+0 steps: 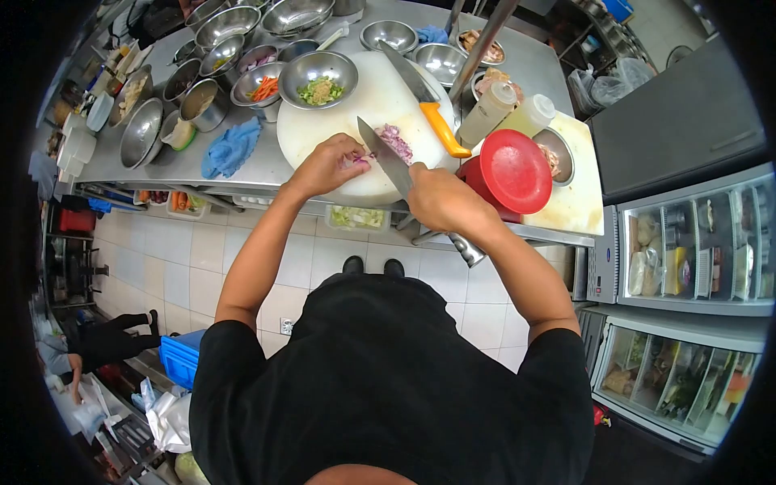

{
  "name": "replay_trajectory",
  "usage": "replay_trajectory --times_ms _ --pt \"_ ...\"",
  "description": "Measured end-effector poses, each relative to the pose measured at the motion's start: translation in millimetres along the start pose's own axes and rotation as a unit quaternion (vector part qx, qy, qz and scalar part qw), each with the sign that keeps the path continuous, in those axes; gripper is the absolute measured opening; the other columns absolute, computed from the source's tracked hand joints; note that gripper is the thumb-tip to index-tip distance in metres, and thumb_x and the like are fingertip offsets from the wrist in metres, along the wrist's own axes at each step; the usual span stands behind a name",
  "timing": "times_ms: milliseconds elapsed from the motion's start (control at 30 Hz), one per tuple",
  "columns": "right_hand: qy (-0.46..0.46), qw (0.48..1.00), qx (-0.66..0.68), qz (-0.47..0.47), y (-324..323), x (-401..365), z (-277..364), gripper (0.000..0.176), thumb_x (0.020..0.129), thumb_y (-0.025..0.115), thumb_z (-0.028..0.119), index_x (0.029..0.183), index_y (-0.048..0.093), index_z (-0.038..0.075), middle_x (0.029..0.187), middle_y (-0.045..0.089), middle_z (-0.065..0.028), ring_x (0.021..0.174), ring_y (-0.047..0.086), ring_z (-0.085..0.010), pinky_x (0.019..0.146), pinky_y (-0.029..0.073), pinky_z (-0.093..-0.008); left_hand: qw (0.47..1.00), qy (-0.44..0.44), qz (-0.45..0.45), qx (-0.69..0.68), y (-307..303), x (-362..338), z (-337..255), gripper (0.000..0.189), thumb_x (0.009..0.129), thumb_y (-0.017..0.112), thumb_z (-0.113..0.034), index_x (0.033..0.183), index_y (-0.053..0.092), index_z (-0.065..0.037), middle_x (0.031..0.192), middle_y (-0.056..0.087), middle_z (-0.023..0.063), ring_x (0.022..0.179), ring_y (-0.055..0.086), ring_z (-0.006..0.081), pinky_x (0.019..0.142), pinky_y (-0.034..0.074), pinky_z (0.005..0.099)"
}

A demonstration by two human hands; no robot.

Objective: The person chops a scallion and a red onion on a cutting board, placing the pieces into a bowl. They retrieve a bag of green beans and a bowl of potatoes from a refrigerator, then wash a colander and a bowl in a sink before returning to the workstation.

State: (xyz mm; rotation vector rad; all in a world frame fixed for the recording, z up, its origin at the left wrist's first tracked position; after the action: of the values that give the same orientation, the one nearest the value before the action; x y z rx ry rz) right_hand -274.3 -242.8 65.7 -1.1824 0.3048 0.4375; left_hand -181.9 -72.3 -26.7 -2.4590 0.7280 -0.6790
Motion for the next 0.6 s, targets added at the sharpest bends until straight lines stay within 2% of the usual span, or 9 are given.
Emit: replay_trajectory --times_ms 67,267,333,600 --pt "-0.020 0.999 -0.007 -0.030 2 2 1 0.028 0.083 0.042 0.009 0.101 0.047 -0.012 0.088 0.059 -0.0362 0.086 0.060 -0.0481 0.080 0.046 -0.0516 1.000 -0.016 0.000 -0.008 0 -2 4 0.016 0.081 0.068 -0.008 0.093 0.063 0.000 0.088 0.059 0.0114 0.074 0.060 0.0228 0.067 0.049 0.0312" --pt "-0.066 0.994 -0.080 -0.038 -7 -10 21 0.024 0.081 0.042 0.006 0.094 0.047 -0.013 0.076 0.059 -0.0357 0.078 0.061 -0.0479 0.072 0.048 -0.0518 0.997 0.046 -0.003 0.061 5 3 0 0.014 0.081 0.059 -0.003 0.094 0.062 0.000 0.088 0.057 0.0141 0.081 0.057 0.0295 0.072 0.047 0.0354" --pt "-0.060 0.994 -0.088 -0.031 -1 -6 21 0.022 0.080 0.043 0.006 0.092 0.047 -0.012 0.076 0.059 -0.0357 0.077 0.061 -0.0476 0.071 0.048 -0.0518 0.998 0.024 -0.005 0.062 4 2 -2 0.012 0.081 0.057 -0.003 0.092 0.061 0.000 0.088 0.056 0.0146 0.082 0.055 0.0317 0.075 0.046 0.0371" --pt "-0.074 0.994 -0.077 -0.030 4 4 11 0.021 0.080 0.045 0.007 0.088 0.047 -0.012 0.074 0.059 -0.0347 0.073 0.062 -0.0474 0.067 0.048 -0.0515 0.996 0.041 -0.069 0.044 9 -5 5 0.007 0.081 0.057 -0.001 0.088 0.059 0.000 0.084 0.054 0.0143 0.080 0.054 0.0316 0.073 0.045 0.0374"
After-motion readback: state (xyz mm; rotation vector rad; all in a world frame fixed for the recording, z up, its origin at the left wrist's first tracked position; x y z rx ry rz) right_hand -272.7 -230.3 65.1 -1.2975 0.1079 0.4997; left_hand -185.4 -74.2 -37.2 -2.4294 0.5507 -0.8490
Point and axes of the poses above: each hand's wrist, its own x-axis towards the middle knuckle, its own y-axis out of the palm, z = x × y, the point moved 5 cm from there along x, towards the middle knuckle
